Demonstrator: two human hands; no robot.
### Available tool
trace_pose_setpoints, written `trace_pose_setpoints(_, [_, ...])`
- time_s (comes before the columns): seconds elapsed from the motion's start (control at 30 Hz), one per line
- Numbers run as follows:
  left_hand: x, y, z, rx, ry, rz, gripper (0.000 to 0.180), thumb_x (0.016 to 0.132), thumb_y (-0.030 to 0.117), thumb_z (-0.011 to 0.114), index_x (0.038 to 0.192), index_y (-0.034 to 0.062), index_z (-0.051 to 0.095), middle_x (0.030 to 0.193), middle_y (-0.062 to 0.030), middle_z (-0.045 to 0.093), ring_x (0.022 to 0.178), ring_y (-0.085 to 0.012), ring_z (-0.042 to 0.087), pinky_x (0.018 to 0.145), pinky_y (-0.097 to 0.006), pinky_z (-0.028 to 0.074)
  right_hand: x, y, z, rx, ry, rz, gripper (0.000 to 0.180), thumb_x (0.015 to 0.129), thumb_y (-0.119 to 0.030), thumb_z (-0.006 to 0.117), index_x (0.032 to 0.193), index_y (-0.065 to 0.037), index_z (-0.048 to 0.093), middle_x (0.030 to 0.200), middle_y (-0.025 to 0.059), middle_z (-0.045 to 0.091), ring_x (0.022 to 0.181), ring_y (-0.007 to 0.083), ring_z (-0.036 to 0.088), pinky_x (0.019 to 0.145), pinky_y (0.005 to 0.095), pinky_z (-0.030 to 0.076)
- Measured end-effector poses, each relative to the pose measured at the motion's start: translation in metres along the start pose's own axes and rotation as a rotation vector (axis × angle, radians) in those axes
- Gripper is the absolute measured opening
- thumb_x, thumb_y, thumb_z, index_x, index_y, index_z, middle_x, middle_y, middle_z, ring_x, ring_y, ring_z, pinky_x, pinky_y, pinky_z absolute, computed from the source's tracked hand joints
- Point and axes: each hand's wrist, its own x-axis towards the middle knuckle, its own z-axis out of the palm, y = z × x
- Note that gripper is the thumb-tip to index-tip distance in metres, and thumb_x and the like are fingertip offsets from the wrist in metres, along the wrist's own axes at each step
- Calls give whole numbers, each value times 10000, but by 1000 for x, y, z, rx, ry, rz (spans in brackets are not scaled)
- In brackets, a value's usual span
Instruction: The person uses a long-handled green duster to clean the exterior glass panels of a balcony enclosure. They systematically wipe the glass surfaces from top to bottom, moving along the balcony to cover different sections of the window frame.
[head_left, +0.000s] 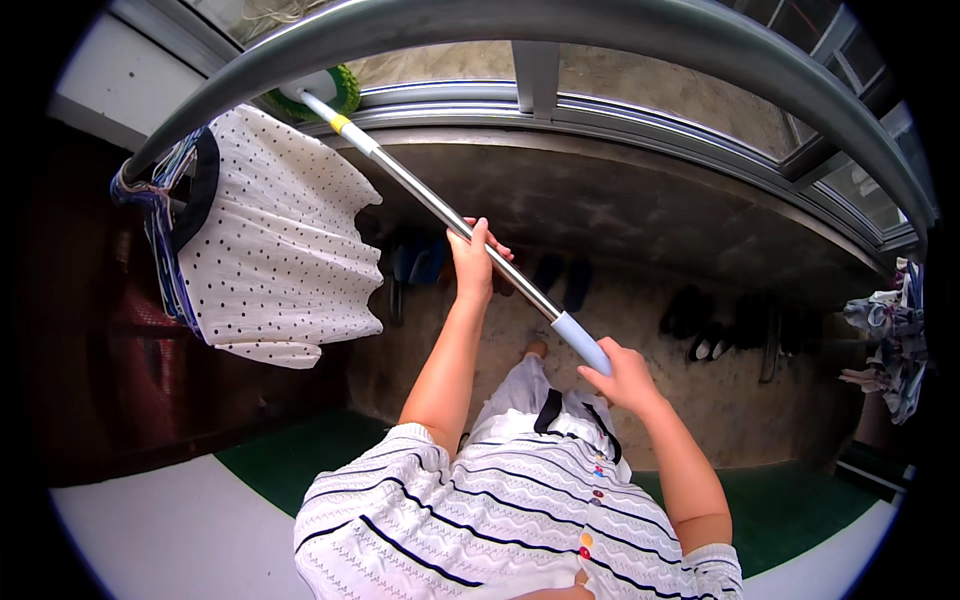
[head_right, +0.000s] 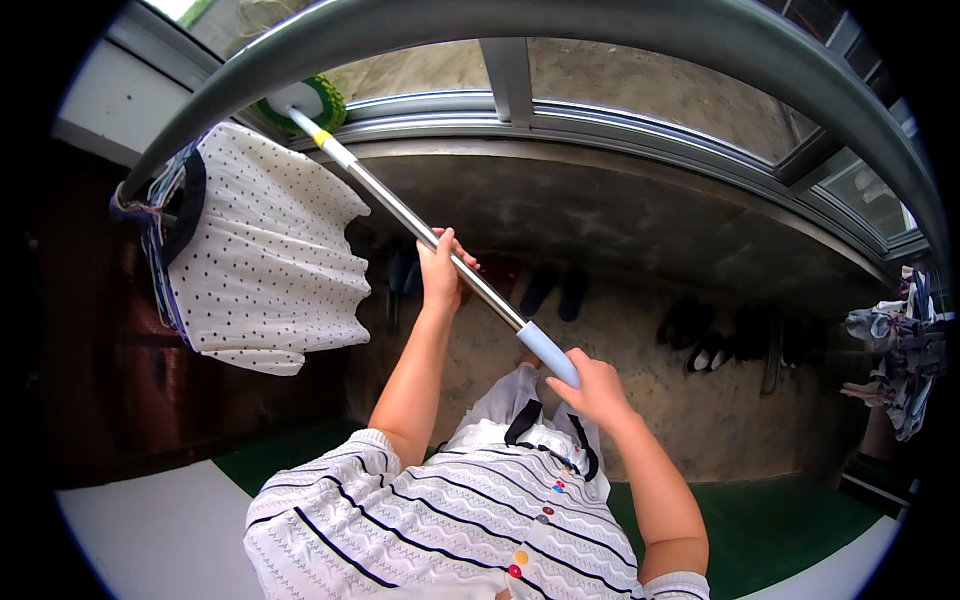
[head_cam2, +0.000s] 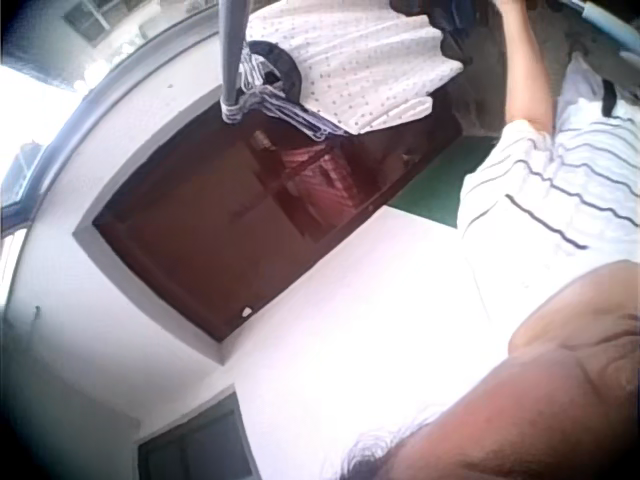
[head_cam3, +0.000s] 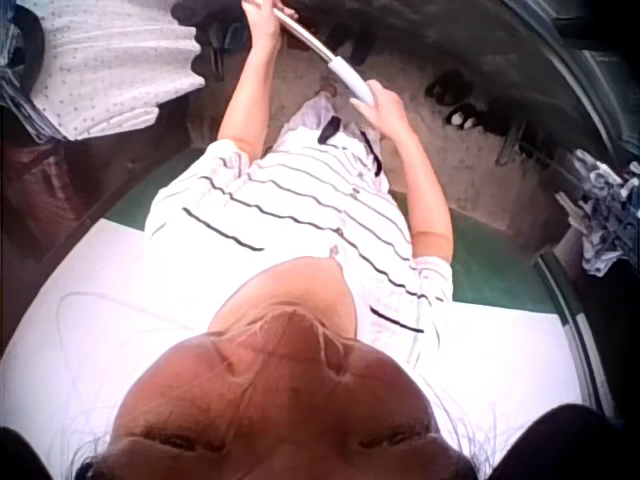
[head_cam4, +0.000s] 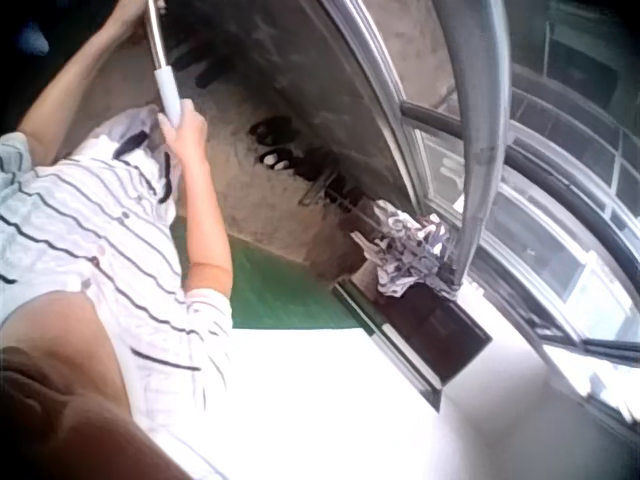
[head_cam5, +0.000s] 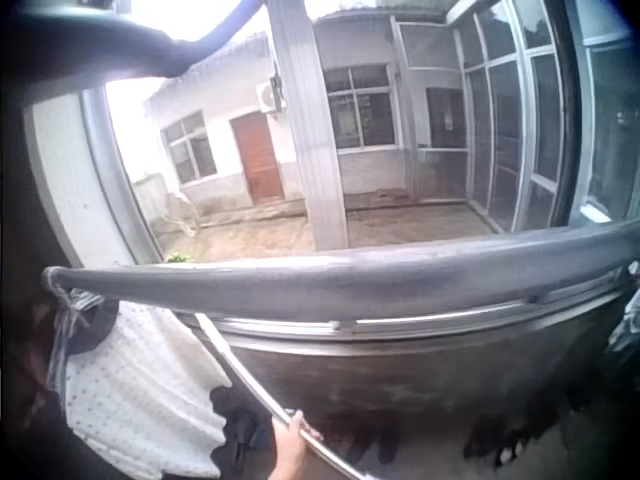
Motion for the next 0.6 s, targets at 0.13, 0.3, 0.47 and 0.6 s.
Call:
trace_pose_setpoints(0.13, [-7,33,8,33,7,35,210,936,181,532,1011,116,347,694,-42,466,496,-151,532,449,-309,500,-13,-11,1,-19,157,-173,329,772,-256,704,1013,-56,600,817,164,660,757,328,654,645,371,506])
trace_pose_setpoints(0.3, [-10,88,27,47,-66,200,151,945,168,510,961,118,369,688,-21,454,473,-131,510,408,-280,466,-9,-29,12,169,209,-230,327,768,-224,700,1031,-55,607,833,153,663,752,319,656,654,367,505])
trace_pose_setpoints(0.47, [3,172,55,99,-119,438,175,922,133,531,1004,78,386,788,-37,506,443,-117,500,370,-260,459,19,-77,13,373,231,-354,309,784,-210,702,1026,-42,608,801,134,654,695,269,647,630,332,489])
trace_pose_setpoints(0.6, [19,226,87,150,-200,630,196,904,124,560,998,56,402,836,-51,513,439,-122,503,372,-258,445,52,-110,9,523,233,-411,286,792,-200,710,1005,-36,611,755,102,629,654,195,613,616,288,469])
